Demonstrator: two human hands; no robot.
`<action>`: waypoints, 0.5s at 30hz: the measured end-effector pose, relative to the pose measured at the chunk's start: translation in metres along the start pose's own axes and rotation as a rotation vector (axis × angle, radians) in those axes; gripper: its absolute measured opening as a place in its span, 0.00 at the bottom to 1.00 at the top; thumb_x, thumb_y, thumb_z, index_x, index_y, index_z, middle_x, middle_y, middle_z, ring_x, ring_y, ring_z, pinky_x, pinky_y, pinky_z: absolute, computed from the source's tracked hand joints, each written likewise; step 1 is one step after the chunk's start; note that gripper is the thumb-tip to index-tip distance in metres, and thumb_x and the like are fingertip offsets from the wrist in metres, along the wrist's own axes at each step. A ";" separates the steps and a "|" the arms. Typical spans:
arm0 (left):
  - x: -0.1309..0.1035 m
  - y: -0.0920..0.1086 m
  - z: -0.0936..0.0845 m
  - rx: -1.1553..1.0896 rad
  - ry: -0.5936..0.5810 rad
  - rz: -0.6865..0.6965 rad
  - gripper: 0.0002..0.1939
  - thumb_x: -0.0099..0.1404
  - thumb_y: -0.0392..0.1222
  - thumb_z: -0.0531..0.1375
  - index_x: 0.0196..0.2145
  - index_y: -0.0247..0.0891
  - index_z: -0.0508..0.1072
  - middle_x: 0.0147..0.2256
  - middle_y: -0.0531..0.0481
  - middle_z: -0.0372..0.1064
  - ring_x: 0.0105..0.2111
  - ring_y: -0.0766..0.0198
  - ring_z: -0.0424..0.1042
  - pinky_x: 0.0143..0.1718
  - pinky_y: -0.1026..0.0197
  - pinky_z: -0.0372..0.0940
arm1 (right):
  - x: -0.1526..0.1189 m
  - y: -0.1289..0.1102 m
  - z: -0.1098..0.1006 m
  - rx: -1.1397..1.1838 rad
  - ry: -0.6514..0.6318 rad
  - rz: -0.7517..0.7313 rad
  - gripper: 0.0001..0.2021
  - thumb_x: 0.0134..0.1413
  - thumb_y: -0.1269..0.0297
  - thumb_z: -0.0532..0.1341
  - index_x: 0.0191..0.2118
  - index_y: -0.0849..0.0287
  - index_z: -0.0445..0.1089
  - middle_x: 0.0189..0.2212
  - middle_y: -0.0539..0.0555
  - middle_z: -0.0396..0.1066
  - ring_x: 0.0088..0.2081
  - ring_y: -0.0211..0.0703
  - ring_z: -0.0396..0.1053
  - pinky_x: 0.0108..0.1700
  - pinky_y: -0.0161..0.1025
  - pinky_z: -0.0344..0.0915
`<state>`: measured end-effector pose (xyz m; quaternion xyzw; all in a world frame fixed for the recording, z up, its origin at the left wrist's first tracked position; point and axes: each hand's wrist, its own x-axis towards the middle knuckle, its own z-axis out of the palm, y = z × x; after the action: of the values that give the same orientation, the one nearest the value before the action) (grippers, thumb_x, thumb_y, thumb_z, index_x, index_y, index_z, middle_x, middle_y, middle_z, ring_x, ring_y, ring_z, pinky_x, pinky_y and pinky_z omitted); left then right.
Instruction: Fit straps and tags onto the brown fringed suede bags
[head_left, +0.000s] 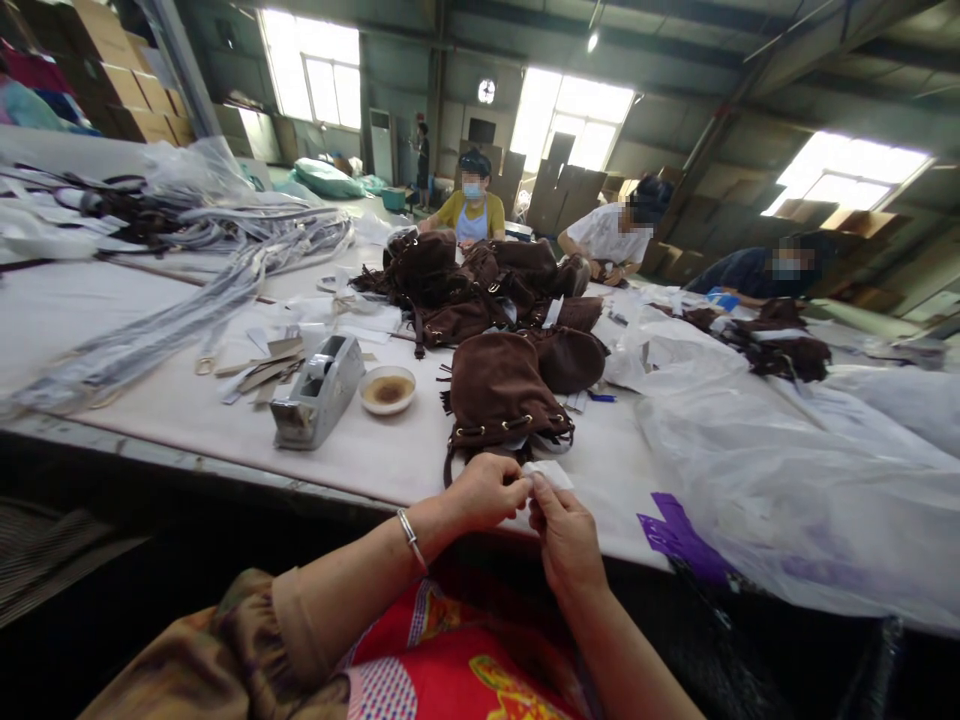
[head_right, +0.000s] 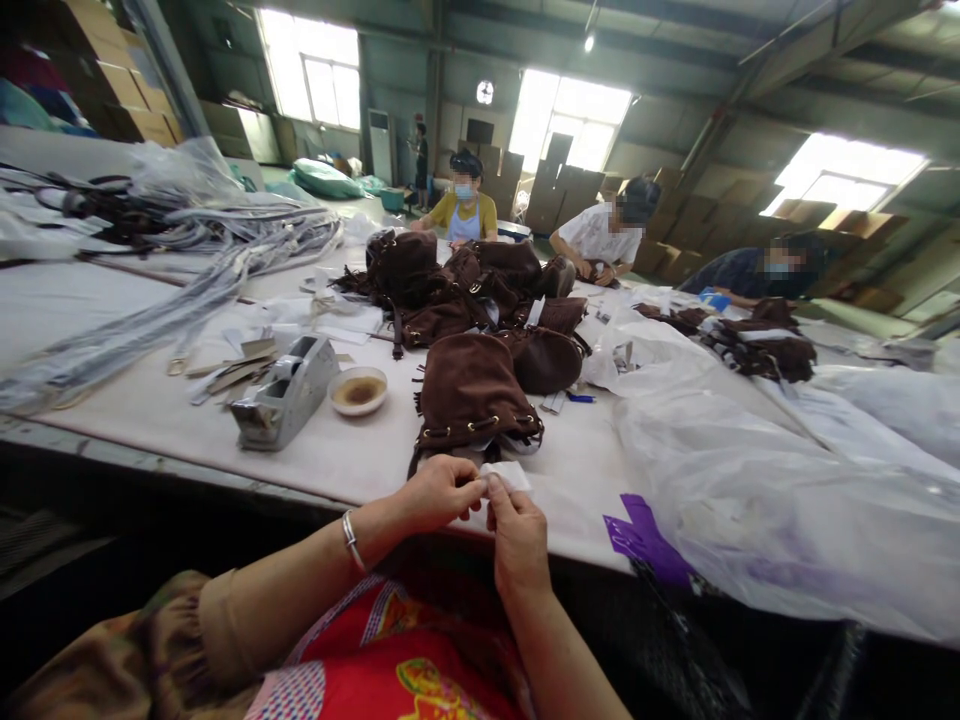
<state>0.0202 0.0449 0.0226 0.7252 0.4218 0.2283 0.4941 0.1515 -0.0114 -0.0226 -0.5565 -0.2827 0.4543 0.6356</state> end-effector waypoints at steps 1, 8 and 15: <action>0.000 0.000 -0.001 0.013 -0.011 0.041 0.17 0.65 0.49 0.55 0.28 0.33 0.74 0.25 0.47 0.73 0.22 0.66 0.70 0.21 0.68 0.58 | 0.001 0.000 -0.001 -0.014 0.001 -0.018 0.17 0.44 0.50 0.71 0.28 0.61 0.75 0.19 0.48 0.67 0.22 0.36 0.60 0.25 0.37 0.56; -0.004 -0.017 -0.023 0.196 -0.108 0.227 0.16 0.65 0.51 0.58 0.36 0.35 0.77 0.30 0.48 0.74 0.28 0.65 0.67 0.28 0.66 0.56 | 0.023 -0.017 -0.019 -0.035 0.069 -0.117 0.18 0.42 0.49 0.72 0.31 0.61 0.77 0.21 0.50 0.69 0.23 0.37 0.61 0.25 0.37 0.56; 0.003 -0.032 -0.015 0.054 -0.038 0.144 0.18 0.66 0.49 0.54 0.29 0.34 0.74 0.24 0.51 0.69 0.23 0.68 0.62 0.24 0.66 0.53 | 0.024 -0.013 -0.021 -0.190 0.000 -0.165 0.23 0.47 0.42 0.68 0.27 0.61 0.77 0.20 0.51 0.67 0.24 0.39 0.60 0.28 0.38 0.56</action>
<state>-0.0016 0.0605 -0.0002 0.7710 0.3650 0.2378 0.4646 0.1835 0.0005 -0.0180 -0.5890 -0.3693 0.3718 0.6153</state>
